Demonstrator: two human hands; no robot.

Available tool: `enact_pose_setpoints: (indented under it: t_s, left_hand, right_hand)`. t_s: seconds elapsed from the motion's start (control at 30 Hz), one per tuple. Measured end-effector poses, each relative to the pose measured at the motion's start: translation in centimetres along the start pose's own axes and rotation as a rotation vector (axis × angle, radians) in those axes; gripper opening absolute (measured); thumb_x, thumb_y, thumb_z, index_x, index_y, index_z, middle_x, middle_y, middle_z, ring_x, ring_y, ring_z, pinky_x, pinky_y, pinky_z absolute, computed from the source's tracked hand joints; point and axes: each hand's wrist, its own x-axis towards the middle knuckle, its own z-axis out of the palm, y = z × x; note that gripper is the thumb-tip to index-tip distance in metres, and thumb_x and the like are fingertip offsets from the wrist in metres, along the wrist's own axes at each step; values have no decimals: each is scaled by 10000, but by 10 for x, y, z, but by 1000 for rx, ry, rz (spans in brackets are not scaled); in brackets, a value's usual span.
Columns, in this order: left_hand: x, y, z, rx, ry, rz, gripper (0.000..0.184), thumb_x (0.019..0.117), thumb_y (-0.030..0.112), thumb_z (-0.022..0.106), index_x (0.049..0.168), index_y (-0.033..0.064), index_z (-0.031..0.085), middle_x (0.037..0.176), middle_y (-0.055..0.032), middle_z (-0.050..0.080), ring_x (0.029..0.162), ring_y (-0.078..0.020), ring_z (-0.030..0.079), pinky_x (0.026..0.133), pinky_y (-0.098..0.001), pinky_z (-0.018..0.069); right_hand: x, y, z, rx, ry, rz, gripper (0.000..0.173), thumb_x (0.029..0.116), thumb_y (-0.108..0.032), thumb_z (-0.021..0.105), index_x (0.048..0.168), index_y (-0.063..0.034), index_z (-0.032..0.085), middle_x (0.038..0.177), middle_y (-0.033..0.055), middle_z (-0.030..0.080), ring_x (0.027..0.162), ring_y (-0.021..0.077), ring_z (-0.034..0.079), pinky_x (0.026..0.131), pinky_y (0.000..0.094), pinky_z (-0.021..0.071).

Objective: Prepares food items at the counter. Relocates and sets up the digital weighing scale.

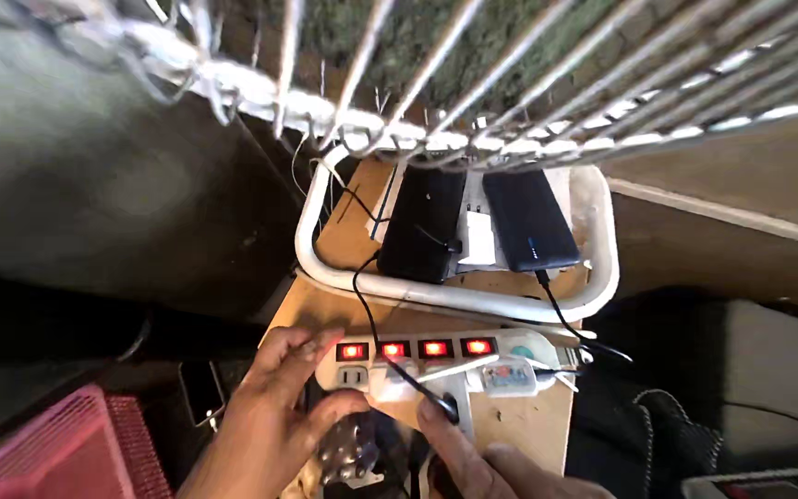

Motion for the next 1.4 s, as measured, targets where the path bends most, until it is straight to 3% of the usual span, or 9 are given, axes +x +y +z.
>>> enact_pose_setpoints:
  t_s: [0.13,0.27,0.43,0.53,0.67,0.83,1.03,1.23,1.4]
  left_hand:
    - [-21,17,-11,7,117,-42,715,818,617,770,1373,188,634,1160,-60,592,707,3,527,558,-148,448]
    - [-48,51,-24,-175,115,-3,521,866,541,767,1225,170,694,1109,36,638,724,69,536,571,-85,442]
    - [-68,85,-5,-427,-128,58,635,844,541,779,1305,118,667,1073,23,641,697,63,509,549,-87,426]
    - [-81,100,11,-739,-169,-1,429,895,358,783,1238,114,696,1132,35,663,836,44,601,689,-115,525]
    - [-97,117,26,-1087,-45,-184,244,1002,248,647,1216,134,675,916,28,687,614,-9,593,539,-165,530]
    - [-94,102,-3,-529,218,-267,200,1051,284,522,1040,109,618,703,73,587,522,-38,541,472,-210,496]
    - [-68,62,-30,-168,218,-279,267,996,256,620,1145,47,695,859,44,693,643,28,581,598,-165,502]
    - [-44,65,-28,-90,109,-348,248,995,281,655,1095,62,713,850,4,697,694,-23,612,670,-236,524]
    - [-33,73,-24,23,81,-363,282,999,288,669,1138,47,713,936,-61,725,788,-101,669,773,-341,562]
  right_hand:
    - [-7,8,-7,142,38,-18,499,966,-319,719,1423,-143,621,902,101,713,673,173,658,545,294,527]
    - [-22,9,-14,462,48,-14,679,904,-335,793,1389,9,463,1204,122,693,1020,63,688,878,216,583]
    - [-38,-2,-16,751,-31,111,587,775,-159,869,1191,-19,479,1023,13,717,895,6,702,772,192,609]
    - [-42,-8,-14,888,-15,194,530,737,-116,887,1118,-68,521,942,-23,713,822,19,705,703,195,615]
    - [-45,-15,2,1048,106,177,517,780,-78,866,1147,-26,506,1003,46,732,881,94,735,754,246,639]
    - [-62,-7,12,535,190,-29,509,897,-276,752,1338,-58,621,1446,166,565,1352,210,550,1088,337,508]
    - [-115,34,27,375,44,-65,238,944,-167,679,1149,-51,711,1081,74,750,961,168,741,865,350,626]
    - [-177,58,22,360,-389,148,256,985,-131,646,1191,10,701,1129,194,728,1011,345,730,920,532,586]
    - [-209,75,31,383,-438,240,288,1000,-155,631,1218,24,687,1136,211,725,1030,367,724,942,548,569]
